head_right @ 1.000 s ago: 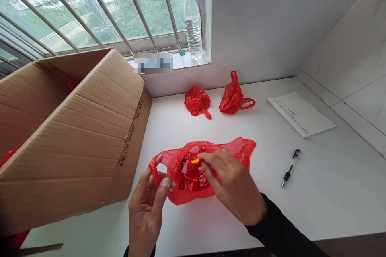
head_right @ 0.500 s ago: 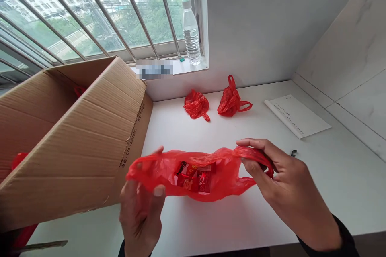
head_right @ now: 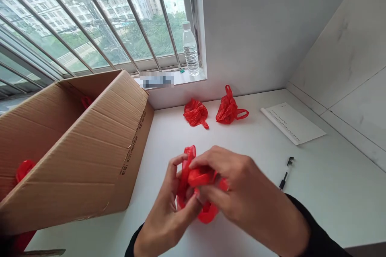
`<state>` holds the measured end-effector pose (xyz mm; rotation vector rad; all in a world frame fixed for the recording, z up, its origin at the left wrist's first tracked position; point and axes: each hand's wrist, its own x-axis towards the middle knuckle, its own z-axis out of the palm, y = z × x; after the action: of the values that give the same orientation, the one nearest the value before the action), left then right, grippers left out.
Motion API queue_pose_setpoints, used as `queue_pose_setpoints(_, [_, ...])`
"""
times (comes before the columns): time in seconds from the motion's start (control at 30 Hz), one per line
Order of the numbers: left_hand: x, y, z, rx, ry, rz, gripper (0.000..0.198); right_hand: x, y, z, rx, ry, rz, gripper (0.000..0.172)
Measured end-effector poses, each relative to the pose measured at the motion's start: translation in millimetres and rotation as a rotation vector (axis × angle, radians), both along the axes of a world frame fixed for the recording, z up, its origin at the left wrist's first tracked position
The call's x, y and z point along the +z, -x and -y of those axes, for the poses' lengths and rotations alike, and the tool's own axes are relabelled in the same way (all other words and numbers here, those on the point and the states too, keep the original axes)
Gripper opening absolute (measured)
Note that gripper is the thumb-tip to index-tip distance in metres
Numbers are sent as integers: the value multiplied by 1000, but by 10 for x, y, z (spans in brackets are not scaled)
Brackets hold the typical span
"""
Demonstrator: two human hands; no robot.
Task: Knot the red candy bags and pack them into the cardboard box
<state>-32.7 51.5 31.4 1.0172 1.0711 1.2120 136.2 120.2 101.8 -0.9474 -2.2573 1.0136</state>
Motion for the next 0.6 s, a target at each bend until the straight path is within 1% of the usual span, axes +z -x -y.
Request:
queue_pose_setpoints(0.03, [-8,-34,-19,-42,-28,-20,42,5,39,18,78,0,1,25])
queue_pose_setpoints(0.07, [-24,-62,-42,-54,-54,-35,33,7,67,33,146,-4,5,31])
queue_pose_setpoints(0.1, [-43,-82,-67,-39,-66,-38,24,3,83,40,183,-19,2,33])
queue_pose_setpoints(0.13, [-64,-92,-93,-12,-62,-28,19,-8,87,35,181,-46,-8,33])
queue_pose_setpoints(0.2, [-98,-88,-138,27,-19,25,24,-58,66,-13,75,-128,-15,32])
queue_pose_setpoints(0.27, [-115,-62,-163,39,27,82,34,-139,33,-98,-26,-170,32,36])
queue_pose_setpoints(0.33, [-119,-26,-167,40,74,131,36,-226,14,-180,-29,-86,93,36])
queue_pose_setpoints(0.4, [-122,14,-161,32,127,173,30,-288,14,-220,-26,51,93,25])
queue_pose_setpoints(0.43, [-125,37,-159,23,156,195,30,-304,19,-219,-47,99,75,19])
queue_pose_setpoints(0.5, [-137,87,-160,8,199,232,38,-311,24,-180,-54,123,34,15])
queue_pose_setpoints(0.53, [-144,115,-163,5,208,242,39,-309,23,-150,-21,113,23,15])
queue_pose_setpoints(0.6, [-158,170,-169,0,199,237,33,-311,12,-93,95,97,32,17])
